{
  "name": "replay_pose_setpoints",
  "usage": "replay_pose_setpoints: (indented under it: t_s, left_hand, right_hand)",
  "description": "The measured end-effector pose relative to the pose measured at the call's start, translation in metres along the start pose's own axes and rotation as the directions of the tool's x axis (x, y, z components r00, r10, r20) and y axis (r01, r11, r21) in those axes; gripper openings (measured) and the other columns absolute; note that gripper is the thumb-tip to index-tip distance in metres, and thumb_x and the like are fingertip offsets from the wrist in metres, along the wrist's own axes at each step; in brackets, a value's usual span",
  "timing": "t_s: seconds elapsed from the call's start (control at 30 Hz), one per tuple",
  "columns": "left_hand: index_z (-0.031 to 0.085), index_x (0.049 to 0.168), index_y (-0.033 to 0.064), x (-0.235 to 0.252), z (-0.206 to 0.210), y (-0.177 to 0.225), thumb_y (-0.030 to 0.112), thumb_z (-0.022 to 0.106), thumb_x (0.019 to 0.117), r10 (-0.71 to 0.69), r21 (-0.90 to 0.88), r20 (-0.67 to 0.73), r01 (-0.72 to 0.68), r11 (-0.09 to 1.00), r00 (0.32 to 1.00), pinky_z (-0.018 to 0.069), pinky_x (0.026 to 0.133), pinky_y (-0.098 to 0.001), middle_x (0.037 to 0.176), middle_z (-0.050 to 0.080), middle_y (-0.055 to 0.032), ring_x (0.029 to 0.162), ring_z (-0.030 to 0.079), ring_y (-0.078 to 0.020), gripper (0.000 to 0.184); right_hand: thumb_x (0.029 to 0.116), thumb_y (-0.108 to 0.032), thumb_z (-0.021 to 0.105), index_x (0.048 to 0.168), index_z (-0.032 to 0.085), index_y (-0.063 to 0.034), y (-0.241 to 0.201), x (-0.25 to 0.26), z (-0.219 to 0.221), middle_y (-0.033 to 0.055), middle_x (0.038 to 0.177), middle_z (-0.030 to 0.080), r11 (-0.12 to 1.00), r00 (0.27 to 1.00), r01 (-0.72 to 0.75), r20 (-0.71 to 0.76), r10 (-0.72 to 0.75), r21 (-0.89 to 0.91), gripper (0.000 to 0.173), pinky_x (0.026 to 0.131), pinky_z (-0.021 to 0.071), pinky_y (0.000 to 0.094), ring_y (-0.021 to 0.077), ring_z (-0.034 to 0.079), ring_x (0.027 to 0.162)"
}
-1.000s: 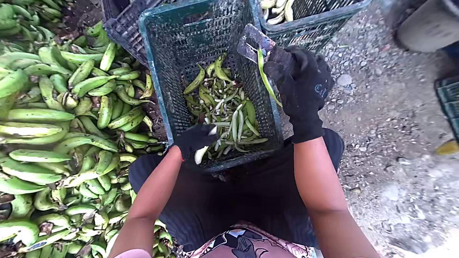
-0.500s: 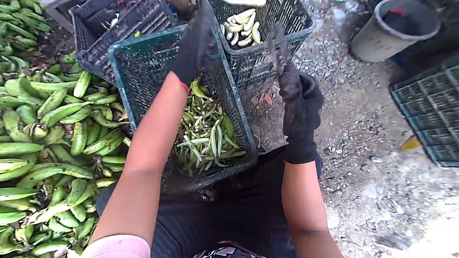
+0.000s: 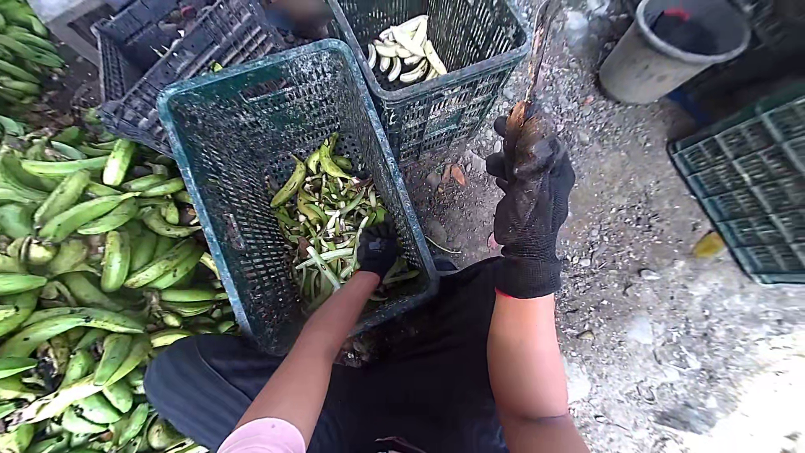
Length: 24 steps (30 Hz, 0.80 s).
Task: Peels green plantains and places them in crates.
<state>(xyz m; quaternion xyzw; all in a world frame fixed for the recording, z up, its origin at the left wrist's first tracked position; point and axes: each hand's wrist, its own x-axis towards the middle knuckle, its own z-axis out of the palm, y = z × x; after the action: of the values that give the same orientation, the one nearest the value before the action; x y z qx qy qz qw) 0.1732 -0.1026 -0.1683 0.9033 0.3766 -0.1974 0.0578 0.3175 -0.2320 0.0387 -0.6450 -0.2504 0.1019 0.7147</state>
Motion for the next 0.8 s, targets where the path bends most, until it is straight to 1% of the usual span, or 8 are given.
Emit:
replay_pose_setpoints:
  t_s: [0.13,0.27,0.43,0.53,0.6,0.67,0.73,0.8]
  left_hand:
    - [0.035,0.156,0.0061,0.004,-0.033,-0.025,0.051,0.058,0.0991,-0.029,-0.113,0.052,0.035,0.993,0.998,0.0499,0.092,-0.0653,0.131,0.061,-0.0277,0.116,0.062,-0.0471,0.076]
    - [0.042,0.149,0.0044,-0.003,-0.060,-0.056,0.042,0.071,0.0860,-0.147,-0.338,0.210,0.212,0.917,0.967,0.0438,0.098,-0.0698,0.132,0.060,-0.0276,0.123,0.057,-0.0465,0.079]
    - [0.044,0.149,0.0101,-0.026,-0.061,-0.114,0.031,0.083,0.0753,-0.167,-0.389,0.305,0.283,0.877,0.938,0.0445,0.095,-0.0726,0.130,0.060,-0.0285,0.121,0.057,-0.0493,0.086]
    - [0.041,0.155,0.0182,-0.047,-0.043,-0.147,0.030,0.080,0.0783,-0.225,-0.288,0.369,0.341,0.895,0.902,0.0428,0.095,-0.0755,0.141,0.053,-0.0295,0.125,0.053,-0.0515,0.087]
    - [0.048,0.149,0.0152,-0.060,-0.025,-0.154,0.045,0.071,0.0844,-0.284,-0.228,0.337,0.371,0.900,0.898,0.0439,0.094,-0.0737,0.138,0.058,-0.0258,0.124,0.056,-0.0480,0.075]
    - [0.052,0.146,0.0145,-0.066,-0.011,-0.146,0.062,0.062,0.0899,-0.325,-0.232,0.240,0.379,0.896,0.915,0.0435,0.098,-0.0710,0.136,0.060,-0.0233,0.125,0.057,-0.0453,0.074]
    - [0.053,0.144,0.0104,-0.065,-0.008,-0.134,0.058,0.060,0.0947,-0.300,-0.230,0.169,0.334,0.914,0.939,0.0427,0.100,-0.0695,0.135,0.060,-0.0247,0.124,0.058,-0.0453,0.069]
    - [0.053,0.143,0.0078,-0.063,-0.020,-0.130,0.047,0.059,0.0979,-0.286,-0.234,0.163,0.318,0.919,0.944,0.0429,0.098,-0.0707,0.132,0.061,-0.0267,0.122,0.058,-0.0471,0.060]
  right_hand:
    - [0.1061,-0.040,0.038,0.128,0.058,-0.0046,0.000,0.001,0.001,0.0011,0.118,0.070,0.999,0.999,-0.034,0.026,0.034,-0.016,0.046,0.077,0.0570,0.0259,0.0038,0.066,0.088]
    - [0.1057,-0.038,0.039,0.128,0.059,-0.0058,0.000,-0.002,0.014,-0.0004,0.113,0.069,0.997,0.996,-0.061,0.068,0.063,-0.037,0.044,0.076,0.0572,0.0258,0.0029,0.066,0.086]
    - [0.1073,-0.037,0.040,0.130,0.060,-0.0059,0.000,-0.007,0.022,0.0013,0.115,0.069,0.997,0.990,-0.063,0.127,0.068,-0.050,0.043,0.081,0.0573,0.0271,0.0041,0.067,0.090]
    - [0.1071,-0.038,0.039,0.132,0.059,-0.0077,-0.003,-0.009,0.024,-0.0001,0.117,0.069,0.995,0.985,-0.092,0.139,0.098,-0.051,0.044,0.081,0.0566,0.0267,0.0034,0.067,0.090]
    - [0.1059,-0.040,0.039,0.131,0.059,-0.0086,-0.001,-0.009,0.028,-0.0013,0.113,0.069,0.994,0.984,-0.094,0.149,0.101,-0.054,0.045,0.080,0.0571,0.0277,0.0037,0.066,0.088]
    - [0.1056,-0.042,0.039,0.131,0.059,-0.0077,0.001,-0.010,0.034,0.0001,0.114,0.069,0.994,0.981,-0.086,0.167,0.097,-0.074,0.047,0.080,0.0575,0.0289,0.0045,0.067,0.090]
    - [0.1054,-0.045,0.040,0.131,0.061,-0.0077,0.002,-0.011,0.041,0.0018,0.115,0.069,0.991,0.976,-0.096,0.185,0.112,-0.094,0.049,0.081,0.0575,0.0286,0.0057,0.067,0.092]
    - [0.1048,-0.051,0.036,0.130,0.060,-0.0064,0.007,-0.009,0.047,0.0017,0.109,0.070,0.996,0.971,-0.059,0.229,0.071,-0.061,0.056,0.075,0.0584,0.0293,0.0066,0.068,0.084]
